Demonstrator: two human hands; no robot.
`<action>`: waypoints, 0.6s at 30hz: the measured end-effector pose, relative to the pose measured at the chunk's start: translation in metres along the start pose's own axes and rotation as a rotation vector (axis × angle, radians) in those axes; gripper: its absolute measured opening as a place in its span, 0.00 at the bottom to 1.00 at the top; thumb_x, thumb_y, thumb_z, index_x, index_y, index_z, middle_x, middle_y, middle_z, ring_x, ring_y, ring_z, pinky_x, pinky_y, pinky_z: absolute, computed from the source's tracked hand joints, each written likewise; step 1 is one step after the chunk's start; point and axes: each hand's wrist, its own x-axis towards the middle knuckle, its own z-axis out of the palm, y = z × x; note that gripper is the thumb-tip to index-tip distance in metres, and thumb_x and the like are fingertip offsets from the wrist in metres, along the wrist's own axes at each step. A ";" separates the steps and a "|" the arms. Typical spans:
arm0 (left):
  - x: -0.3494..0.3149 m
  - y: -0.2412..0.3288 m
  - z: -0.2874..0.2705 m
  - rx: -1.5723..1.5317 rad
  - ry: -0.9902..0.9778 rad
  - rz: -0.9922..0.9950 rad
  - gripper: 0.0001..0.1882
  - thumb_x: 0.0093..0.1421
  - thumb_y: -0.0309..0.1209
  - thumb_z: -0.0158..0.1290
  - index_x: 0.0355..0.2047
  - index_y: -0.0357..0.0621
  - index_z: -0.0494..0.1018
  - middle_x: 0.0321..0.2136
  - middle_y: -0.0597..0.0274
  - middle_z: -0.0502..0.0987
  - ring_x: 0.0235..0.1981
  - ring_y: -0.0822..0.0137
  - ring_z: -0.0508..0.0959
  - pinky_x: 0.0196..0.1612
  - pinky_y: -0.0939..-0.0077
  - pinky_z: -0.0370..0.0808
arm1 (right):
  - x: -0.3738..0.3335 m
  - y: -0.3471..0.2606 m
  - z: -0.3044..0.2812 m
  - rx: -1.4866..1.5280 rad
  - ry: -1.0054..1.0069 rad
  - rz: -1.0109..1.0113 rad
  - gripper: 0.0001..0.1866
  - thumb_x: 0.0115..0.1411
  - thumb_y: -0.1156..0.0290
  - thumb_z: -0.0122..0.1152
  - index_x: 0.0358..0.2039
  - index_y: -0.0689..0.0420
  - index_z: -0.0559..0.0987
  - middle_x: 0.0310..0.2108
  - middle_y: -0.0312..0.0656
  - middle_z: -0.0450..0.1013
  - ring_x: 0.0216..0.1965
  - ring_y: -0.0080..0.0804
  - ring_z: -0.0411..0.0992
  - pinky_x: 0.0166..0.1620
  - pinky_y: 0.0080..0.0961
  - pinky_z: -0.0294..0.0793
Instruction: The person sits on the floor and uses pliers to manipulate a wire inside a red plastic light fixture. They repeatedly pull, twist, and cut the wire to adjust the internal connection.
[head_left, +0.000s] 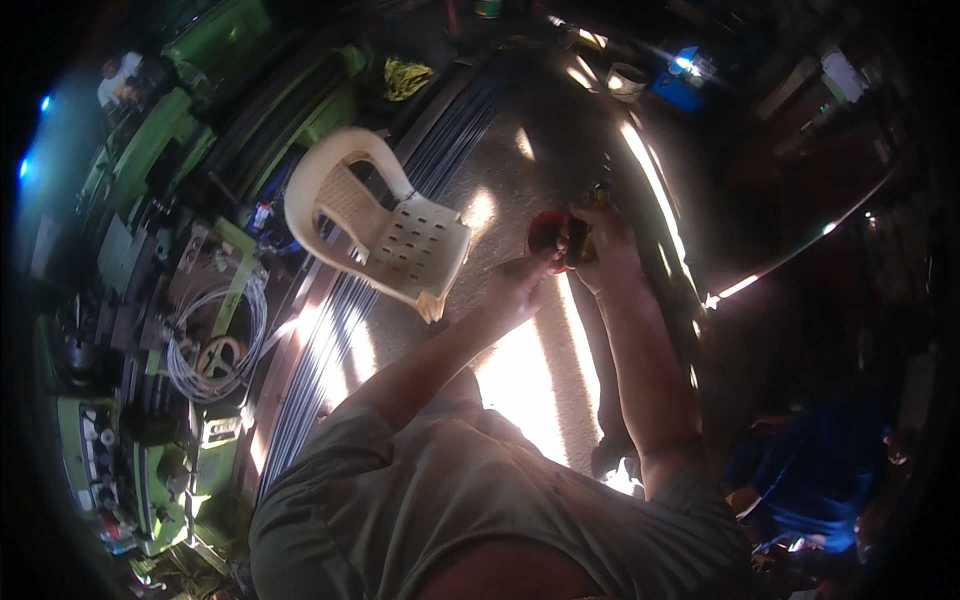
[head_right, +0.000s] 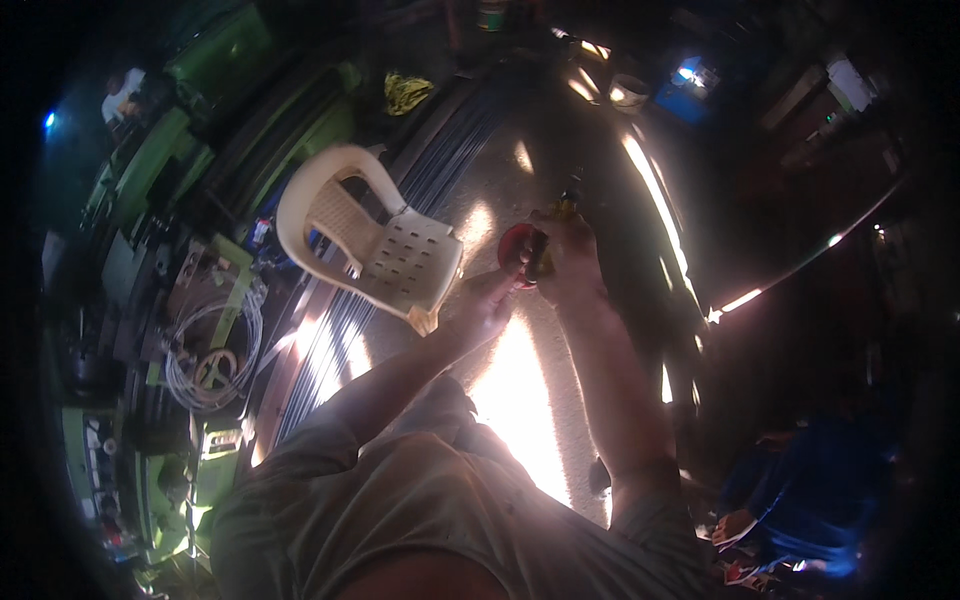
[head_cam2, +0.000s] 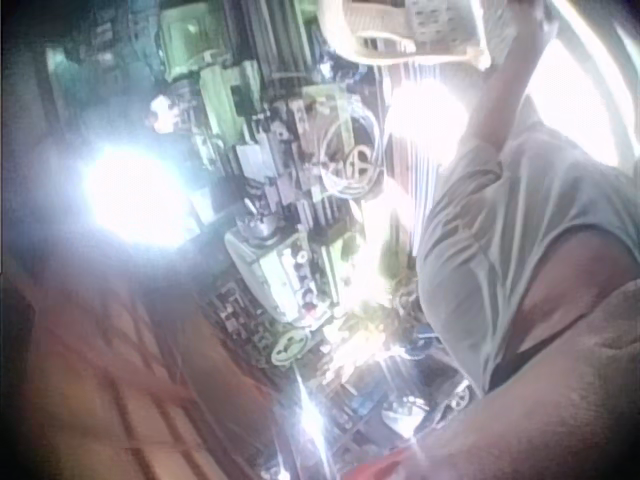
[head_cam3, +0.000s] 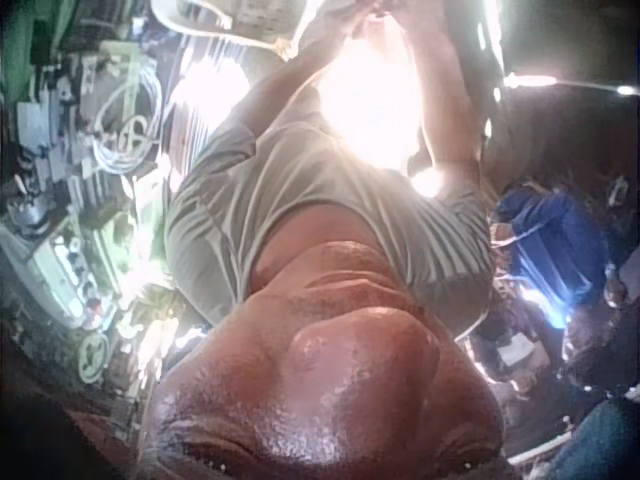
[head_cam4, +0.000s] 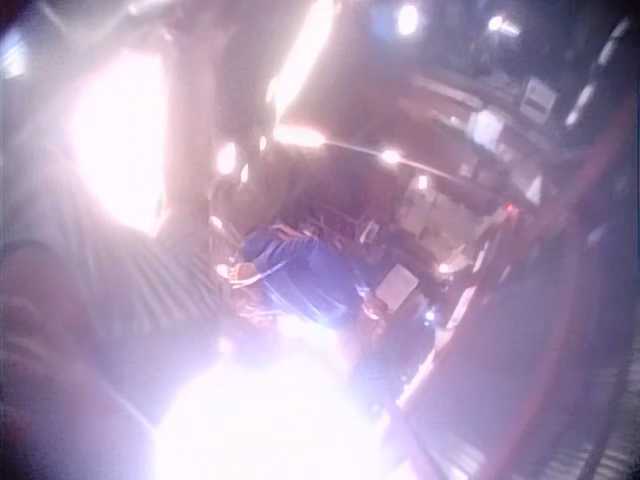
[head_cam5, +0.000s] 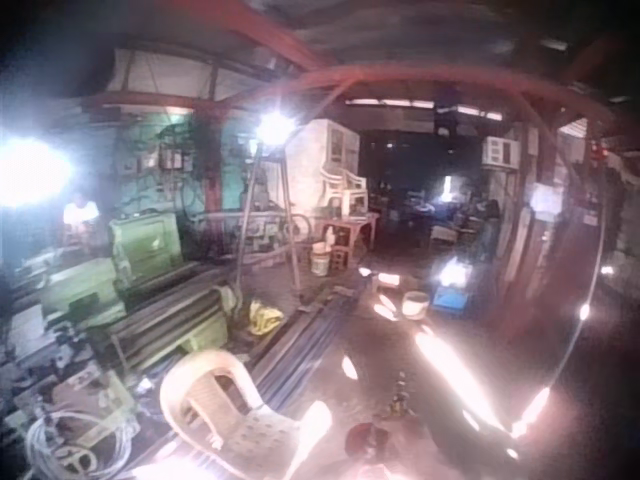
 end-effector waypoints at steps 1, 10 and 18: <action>0.013 -0.012 0.009 0.016 -0.042 0.010 0.26 0.63 0.15 0.55 0.62 0.40 0.75 0.37 0.49 0.86 0.36 0.51 0.88 0.37 0.62 0.85 | 0.013 -0.010 -0.007 -0.001 -0.004 -0.011 0.05 0.65 0.76 0.62 0.40 0.60 0.75 0.25 0.44 0.73 0.24 0.37 0.74 0.28 0.35 0.75; 0.177 -0.119 0.108 -0.137 0.002 0.172 0.19 0.61 0.24 0.66 0.53 0.43 0.81 0.34 0.53 0.85 0.27 0.58 0.84 0.31 0.64 0.82 | 0.176 -0.106 -0.028 0.100 0.138 -0.062 0.11 0.68 0.76 0.59 0.49 0.60 0.72 0.29 0.45 0.74 0.25 0.36 0.75 0.28 0.34 0.77; 0.340 -0.204 0.158 -0.278 -0.157 0.013 0.32 0.60 0.23 0.68 0.64 0.43 0.72 0.51 0.50 0.80 0.41 0.58 0.87 0.43 0.67 0.88 | 0.352 -0.219 -0.109 0.239 0.062 0.035 0.12 0.75 0.73 0.52 0.54 0.64 0.71 0.45 0.54 0.75 0.47 0.54 0.81 0.53 0.55 0.87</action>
